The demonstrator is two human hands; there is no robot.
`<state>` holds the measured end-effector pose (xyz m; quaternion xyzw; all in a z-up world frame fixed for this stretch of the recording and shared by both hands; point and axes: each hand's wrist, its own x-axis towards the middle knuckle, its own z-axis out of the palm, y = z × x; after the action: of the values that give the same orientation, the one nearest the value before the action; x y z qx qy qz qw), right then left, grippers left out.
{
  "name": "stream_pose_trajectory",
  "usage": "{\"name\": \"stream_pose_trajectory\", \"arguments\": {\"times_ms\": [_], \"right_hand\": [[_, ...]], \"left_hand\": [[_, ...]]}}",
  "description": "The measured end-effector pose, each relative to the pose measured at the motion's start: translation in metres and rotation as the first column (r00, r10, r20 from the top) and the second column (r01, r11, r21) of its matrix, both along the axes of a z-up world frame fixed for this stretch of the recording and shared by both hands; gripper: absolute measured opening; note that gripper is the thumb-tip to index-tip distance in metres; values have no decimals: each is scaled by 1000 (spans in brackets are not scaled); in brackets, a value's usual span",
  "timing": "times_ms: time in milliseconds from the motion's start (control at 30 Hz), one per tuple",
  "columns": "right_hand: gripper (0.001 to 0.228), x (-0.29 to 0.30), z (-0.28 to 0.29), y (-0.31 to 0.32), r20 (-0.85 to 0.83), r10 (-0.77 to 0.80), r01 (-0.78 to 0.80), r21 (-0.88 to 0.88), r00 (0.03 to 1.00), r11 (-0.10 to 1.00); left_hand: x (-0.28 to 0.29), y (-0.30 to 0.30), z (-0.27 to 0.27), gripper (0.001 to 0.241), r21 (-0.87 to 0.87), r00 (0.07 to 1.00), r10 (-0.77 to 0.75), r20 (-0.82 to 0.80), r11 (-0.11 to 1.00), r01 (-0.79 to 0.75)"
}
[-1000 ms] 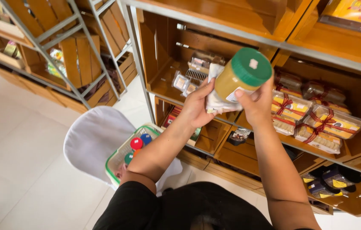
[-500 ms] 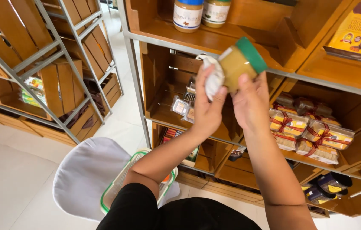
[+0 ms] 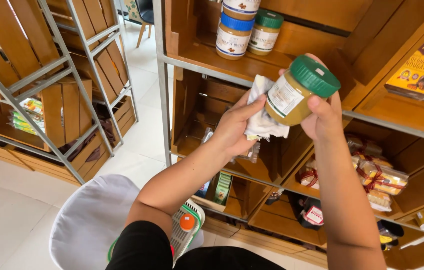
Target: The person wipes peanut butter jars with a cloth and places them onto a wooden shelf.
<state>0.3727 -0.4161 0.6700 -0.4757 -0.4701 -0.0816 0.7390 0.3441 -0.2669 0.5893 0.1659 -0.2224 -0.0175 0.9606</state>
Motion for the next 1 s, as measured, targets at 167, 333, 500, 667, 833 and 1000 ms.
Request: {"name": "stream_pose_trajectory", "arguments": {"times_ms": [167, 333, 500, 667, 833, 1000], "right_hand": [[81, 18, 26, -18, -97, -88, 68, -194, 991, 979], [76, 8, 25, 0, -105, -186, 162, -201, 977, 966], [93, 48, 37, 1, -154, -230, 176, -299, 961, 938], [57, 71, 68, 6, -321, -220, 140, -254, 921, 957], [51, 116, 76, 12, -345, -171, 127, -148, 923, 981], [55, 155, 81, 29, -301, -312, 225, -290, 901, 930]], "left_hand": [[-14, 4, 37, 47, -67, 991, 106, 85, 993, -100], [11, -11, 52, 58, -44, 944, 295, 147, 955, -292], [32, -33, 55, 62, 87, 838, 500, 219, 845, -528], [56, -22, 65, 63, 133, 855, 497, 150, 847, -515], [71, 11, 68, 54, 26, 895, 445, 24, 895, -445], [96, 17, 69, 61, 83, 934, 355, -31, 933, -351]]}}
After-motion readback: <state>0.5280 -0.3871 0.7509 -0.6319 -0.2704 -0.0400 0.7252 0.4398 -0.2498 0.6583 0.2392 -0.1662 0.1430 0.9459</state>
